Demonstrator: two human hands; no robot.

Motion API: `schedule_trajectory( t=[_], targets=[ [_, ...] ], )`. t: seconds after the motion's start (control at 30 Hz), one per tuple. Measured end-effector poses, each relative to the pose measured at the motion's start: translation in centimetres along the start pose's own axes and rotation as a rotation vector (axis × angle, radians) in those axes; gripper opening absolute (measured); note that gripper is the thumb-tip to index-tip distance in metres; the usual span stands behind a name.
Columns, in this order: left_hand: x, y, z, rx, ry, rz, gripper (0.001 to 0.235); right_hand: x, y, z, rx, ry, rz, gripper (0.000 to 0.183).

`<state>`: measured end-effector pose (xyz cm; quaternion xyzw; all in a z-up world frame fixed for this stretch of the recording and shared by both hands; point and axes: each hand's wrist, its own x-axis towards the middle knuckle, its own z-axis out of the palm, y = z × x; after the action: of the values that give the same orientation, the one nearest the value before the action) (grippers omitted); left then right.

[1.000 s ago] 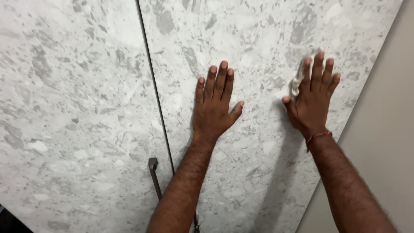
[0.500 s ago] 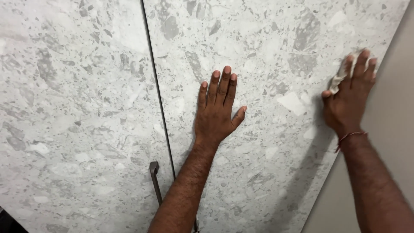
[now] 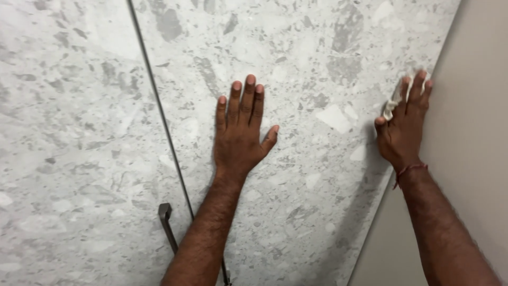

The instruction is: Wiping the surface of a wardrobe with a cleaning cloth.

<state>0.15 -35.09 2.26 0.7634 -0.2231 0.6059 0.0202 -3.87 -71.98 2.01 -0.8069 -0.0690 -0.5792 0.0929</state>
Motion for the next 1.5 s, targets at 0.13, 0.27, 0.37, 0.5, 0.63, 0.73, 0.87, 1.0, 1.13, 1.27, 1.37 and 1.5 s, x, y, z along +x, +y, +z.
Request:
schedule_trajectory(
  t=[0.13, 0.27, 0.37, 0.5, 0.63, 0.73, 0.87, 1.0, 1.13, 1.27, 1.37, 1.5],
  targets=[
    [0.1, -0.2, 0.0, -0.038, -0.031, 0.014, 0.091, 1.7, 0.8, 0.1, -0.019, 0.018, 0.003, 0.091],
    [0.3, 0.1, -0.2, -0.091, -0.045, -0.013, 0.089, 0.9, 0.0, 0.0, -0.057, -0.029, 0.101, 0.098],
    [1.2, 1.3, 0.0, -0.113, -0.063, -0.003, 0.088, -1.0, 0.3, 0.6, -0.051, -0.042, 0.126, 0.1],
    [4.2, 5.7, 0.2, -0.257, -0.11, 0.085, 0.088, -2.8, 1.0, 1.0, -0.115, -0.076, 0.101, 0.098],
    [5.2, 8.1, 2.1, -0.138, -0.006, 0.117, 0.091, 0.1, 0.9, -0.9, -0.076, -0.082, 0.051, 0.098],
    [5.2, 8.2, 2.6, -0.03, 0.012, 0.111, 0.092, 3.4, 1.3, -1.4, -0.094, -0.078, 0.01, 0.1],
    [5.1, 8.1, 2.7, -0.017, 0.016, 0.113, 0.093, 5.4, 0.7, -1.7, -0.112, -0.032, 0.0, 0.1],
    [5.2, 8.2, 2.9, 0.002, 0.019, 0.115, 0.092, 3.3, 1.0, -0.3, -0.102, -0.008, 0.033, 0.103],
    [5.2, 8.2, 2.9, -0.007, 0.012, 0.112, 0.092, -2.7, 1.1, 1.2, -0.095, -0.042, 0.04, 0.104],
    [4.9, 8.2, 3.0, -0.02, 0.025, 0.105, 0.091, -4.2, 1.6, 1.5, -0.125, -0.091, 0.033, 0.104],
    [4.9, 8.3, 3.1, -0.041, 0.026, 0.098, 0.092, -0.9, 1.4, 0.5, -0.143, -0.086, 0.008, 0.103],
    [5.0, 8.2, 3.0, -0.063, 0.003, 0.1, 0.091, 3.4, -0.6, -0.9, -0.151, -0.048, -0.004, 0.1]
  ],
)
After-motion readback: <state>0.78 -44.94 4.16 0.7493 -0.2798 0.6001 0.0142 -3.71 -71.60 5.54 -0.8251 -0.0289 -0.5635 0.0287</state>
